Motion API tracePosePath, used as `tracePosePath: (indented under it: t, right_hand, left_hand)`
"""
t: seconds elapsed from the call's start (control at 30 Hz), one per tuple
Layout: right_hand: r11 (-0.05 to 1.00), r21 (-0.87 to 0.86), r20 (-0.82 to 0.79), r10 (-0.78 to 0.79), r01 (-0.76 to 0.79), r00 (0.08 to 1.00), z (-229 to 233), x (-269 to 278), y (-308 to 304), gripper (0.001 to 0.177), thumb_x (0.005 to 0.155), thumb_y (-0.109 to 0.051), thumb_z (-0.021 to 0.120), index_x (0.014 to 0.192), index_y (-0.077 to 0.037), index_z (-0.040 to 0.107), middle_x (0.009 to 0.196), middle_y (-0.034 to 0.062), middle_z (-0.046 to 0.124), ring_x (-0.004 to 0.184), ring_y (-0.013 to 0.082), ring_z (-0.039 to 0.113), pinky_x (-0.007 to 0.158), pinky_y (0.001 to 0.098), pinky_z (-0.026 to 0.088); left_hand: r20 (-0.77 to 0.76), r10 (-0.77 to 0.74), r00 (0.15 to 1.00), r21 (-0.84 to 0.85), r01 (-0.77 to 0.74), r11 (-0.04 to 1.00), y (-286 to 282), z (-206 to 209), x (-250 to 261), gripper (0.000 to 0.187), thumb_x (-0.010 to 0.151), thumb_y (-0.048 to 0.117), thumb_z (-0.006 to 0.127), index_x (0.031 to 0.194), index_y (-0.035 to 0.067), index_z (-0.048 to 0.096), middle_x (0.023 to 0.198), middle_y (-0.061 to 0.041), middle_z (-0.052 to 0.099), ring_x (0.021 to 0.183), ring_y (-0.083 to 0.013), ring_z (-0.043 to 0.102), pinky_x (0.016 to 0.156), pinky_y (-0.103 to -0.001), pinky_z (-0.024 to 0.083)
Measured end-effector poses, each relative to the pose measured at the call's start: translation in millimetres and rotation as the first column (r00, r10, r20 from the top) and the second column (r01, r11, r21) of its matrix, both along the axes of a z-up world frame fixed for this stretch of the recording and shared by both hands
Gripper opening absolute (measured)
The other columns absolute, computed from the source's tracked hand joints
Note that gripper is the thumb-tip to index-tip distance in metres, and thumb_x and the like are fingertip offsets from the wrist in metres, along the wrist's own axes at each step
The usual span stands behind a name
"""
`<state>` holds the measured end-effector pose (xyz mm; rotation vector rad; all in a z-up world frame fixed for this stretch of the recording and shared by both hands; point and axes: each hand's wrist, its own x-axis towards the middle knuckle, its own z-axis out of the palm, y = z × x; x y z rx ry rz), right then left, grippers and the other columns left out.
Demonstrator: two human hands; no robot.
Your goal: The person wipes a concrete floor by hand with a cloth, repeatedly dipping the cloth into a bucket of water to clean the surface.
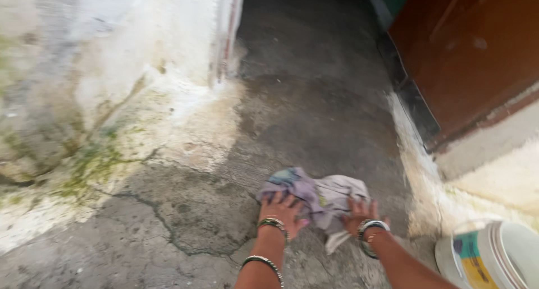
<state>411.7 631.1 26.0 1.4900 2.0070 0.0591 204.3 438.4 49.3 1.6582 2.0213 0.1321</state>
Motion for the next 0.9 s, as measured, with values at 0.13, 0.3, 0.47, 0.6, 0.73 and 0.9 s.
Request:
tracePosePath:
  t: [0.13, 0.3, 0.47, 0.6, 0.73, 0.9]
  right_hand:
    - [0.981, 0.037, -0.06, -0.186, 0.189, 0.981, -28.2, 83.1, 32.0, 0.078, 0.097, -0.073, 0.029, 0.165, -0.039, 0.009, 0.174, -0.0057, 0.002, 0.161, 0.0328, -0.011, 0.121, 0.0696, 0.011]
    - [1.0, -0.01, 0.212, -0.001, 0.003, 0.977, -59.5, 102.6, 67.6, 0.063, 0.103, -0.062, 0.015, 0.163, -0.047, 0.019, 0.177, 0.0014, 0.0, 0.159, 0.0332, 0.005, 0.123, 0.0761, 0.005]
    - [0.949, -0.062, -0.319, -0.313, 0.31, 0.894, -22.8, 0.9, -7.9, 0.078, 0.092, -0.073, 0.031, 0.162, -0.045, 0.011, 0.173, 0.0036, -0.006, 0.157, 0.0364, -0.015, 0.113, 0.0776, 0.011]
    - [0.997, -0.051, -0.394, -0.08, 0.065, 0.916, 9.0, -93.4, -56.7, 0.074, 0.092, -0.07, 0.036, 0.16, -0.043, 0.02, 0.173, 0.0078, -0.003, 0.157, 0.0368, -0.014, 0.113, 0.0777, 0.011]
    - [0.933, 0.08, -0.448, 0.348, -0.351, 0.824, -4.4, -143.8, -61.7, 0.069, 0.094, -0.067, 0.041, 0.157, -0.04, 0.031, 0.172, 0.0111, 0.006, 0.157, 0.0355, -0.01, 0.115, 0.0744, 0.01]
    - [0.894, 0.113, -0.302, 0.447, -0.434, 0.842, -12.0, -125.9, -3.7, 0.076, 0.094, -0.072, 0.035, 0.161, -0.047, 0.01, 0.171, 0.0057, 0.009, 0.157, 0.0345, -0.002, 0.12, 0.07, 0.008]
  left_hand:
    - [0.031, -0.247, 0.968, -0.02, 0.248, 0.969, 31.3, -5.8, 60.0, 0.064, 0.097, 0.065, 0.032, 0.158, 0.045, 0.026, 0.17, 0.006, 0.012, 0.159, -0.0271, 0.002, 0.126, -0.063, -0.001]
    - [0.024, -0.196, 0.98, 0.005, 0.196, 0.981, 42.6, -19.8, 86.4, 0.063, 0.098, 0.065, 0.035, 0.158, 0.045, 0.027, 0.171, 0.002, 0.011, 0.158, -0.03, 0.005, 0.126, -0.057, 0.003]
    - [-0.11, 0.06, 0.992, -0.025, -0.063, 0.998, 23.8, -11.5, 37.0, 0.057, 0.104, 0.053, 0.033, 0.159, 0.04, 0.03, 0.172, 0.0, 0.009, 0.158, -0.0354, 0.002, 0.124, -0.063, -0.002]
    - [-0.156, 0.368, 0.917, -0.005, -0.373, 0.928, -2.5, -11.4, -12.9, 0.059, 0.103, 0.056, 0.029, 0.157, 0.034, 0.03, 0.171, -0.002, 0.006, 0.156, -0.044, -0.006, 0.12, -0.068, -0.005]
    - [-0.151, 0.561, 0.814, 0.16, -0.54, 0.826, -19.2, -18.3, -24.9, 0.058, 0.102, 0.055, 0.029, 0.153, 0.029, 0.042, 0.169, -0.011, 0.014, 0.153, -0.0489, -0.002, 0.119, -0.067, -0.004]
    - [0.041, 0.666, 0.745, 0.181, -0.661, 0.728, 9.2, -16.0, 8.4, 0.056, 0.104, 0.055, 0.03, 0.145, 0.026, 0.054, 0.166, -0.013, 0.026, 0.154, -0.0495, -0.001, 0.122, -0.067, -0.002]
